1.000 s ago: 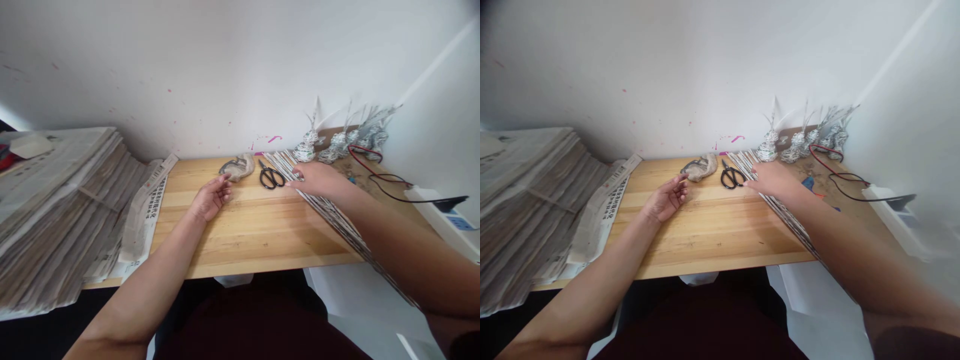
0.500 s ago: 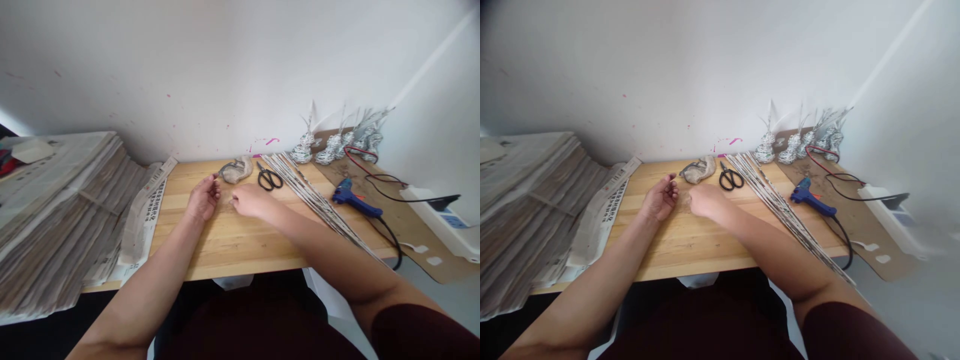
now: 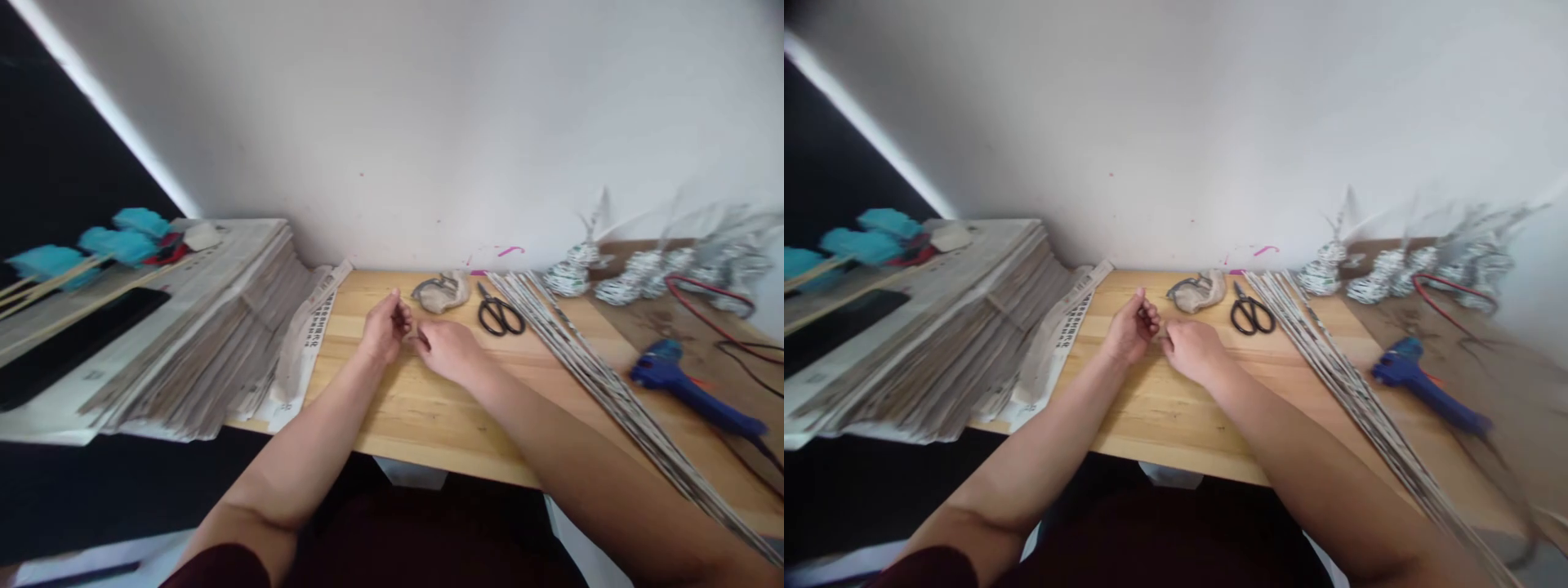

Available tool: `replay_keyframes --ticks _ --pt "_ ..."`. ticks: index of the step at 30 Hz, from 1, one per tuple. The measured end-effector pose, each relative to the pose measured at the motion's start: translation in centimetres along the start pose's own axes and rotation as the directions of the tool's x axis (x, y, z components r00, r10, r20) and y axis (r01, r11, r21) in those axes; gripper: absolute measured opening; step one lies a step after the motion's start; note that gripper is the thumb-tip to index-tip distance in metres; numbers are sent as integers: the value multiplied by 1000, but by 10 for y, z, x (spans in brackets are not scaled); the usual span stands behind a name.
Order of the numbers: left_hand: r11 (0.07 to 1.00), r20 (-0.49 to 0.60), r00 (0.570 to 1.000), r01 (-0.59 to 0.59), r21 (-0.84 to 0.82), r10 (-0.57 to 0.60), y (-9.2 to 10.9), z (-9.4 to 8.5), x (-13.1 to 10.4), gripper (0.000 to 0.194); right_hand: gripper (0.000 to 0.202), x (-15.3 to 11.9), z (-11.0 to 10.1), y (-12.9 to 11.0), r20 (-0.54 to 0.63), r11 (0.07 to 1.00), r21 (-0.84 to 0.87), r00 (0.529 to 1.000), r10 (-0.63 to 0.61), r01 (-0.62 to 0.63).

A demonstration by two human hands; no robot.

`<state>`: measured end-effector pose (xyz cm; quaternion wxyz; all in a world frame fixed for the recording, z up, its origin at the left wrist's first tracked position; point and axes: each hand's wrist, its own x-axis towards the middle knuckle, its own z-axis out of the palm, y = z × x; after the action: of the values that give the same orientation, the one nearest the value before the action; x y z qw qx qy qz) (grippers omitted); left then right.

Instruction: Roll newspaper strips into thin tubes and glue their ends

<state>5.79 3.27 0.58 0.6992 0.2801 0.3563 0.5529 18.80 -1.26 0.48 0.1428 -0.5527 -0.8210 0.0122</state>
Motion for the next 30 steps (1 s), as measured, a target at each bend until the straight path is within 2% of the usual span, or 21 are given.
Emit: replay_keyframes --ticks 4,7,9,11,13,15,16,18,19,21,23,25,30 --pt "992 -49 995 -84 96 89 10 -1 -8 46 13 2 3 3 -66 999 -27 997 -48 46" --pt "951 4 984 -173 256 178 32 -11 -19 43 8 1 4 5 -108 998 4 992 -68 69" --pt "838 110 955 -294 459 275 55 -26 -26 35 7 1 3 5 -129 996 32 989 -75 79" --pt "643 122 900 -389 659 419 80 -47 -29 22 7 1 2 5 -151 993 82 986 -75 88" --pt "498 77 842 -387 776 534 102 -72 -30 14 5 1 2 5 -177 977 198 983 -45 81" --pt "436 6 798 -336 835 602 116 -94 -32 17 7 3 3 4 -176 918 393 984 24 48" --pt "427 -17 780 -325 844 626 118 -101 -34 20 9 4 3 4 -151 858 513 986 67 20" --pt "433 -22 764 -341 835 645 114 -105 -42 20 15 6 4 3 -39 662 747 990 137 -62" --pt "444 -2 780 -355 823 626 108 -102 -46 18 17 7 4 2 34 536 837 987 154 -112" --pt "509 43 856 -346 788 515 90 -89 -57 13 19 7 3 0 154 300 934 976 152 -194" --pt "600 105 924 -322 733 367 70 -71 -66 10 21 7 1 -2 213 142 963 969 126 -230" --pt "657 153 953 -291 695 260 51 -57 -72 10 22 6 0 -4 225 56 972 971 84 -230" --pt "624 174 950 -301 721 258 27 -44 -74 10 22 4 3 -9 205 -15 979 979 -3 -205"
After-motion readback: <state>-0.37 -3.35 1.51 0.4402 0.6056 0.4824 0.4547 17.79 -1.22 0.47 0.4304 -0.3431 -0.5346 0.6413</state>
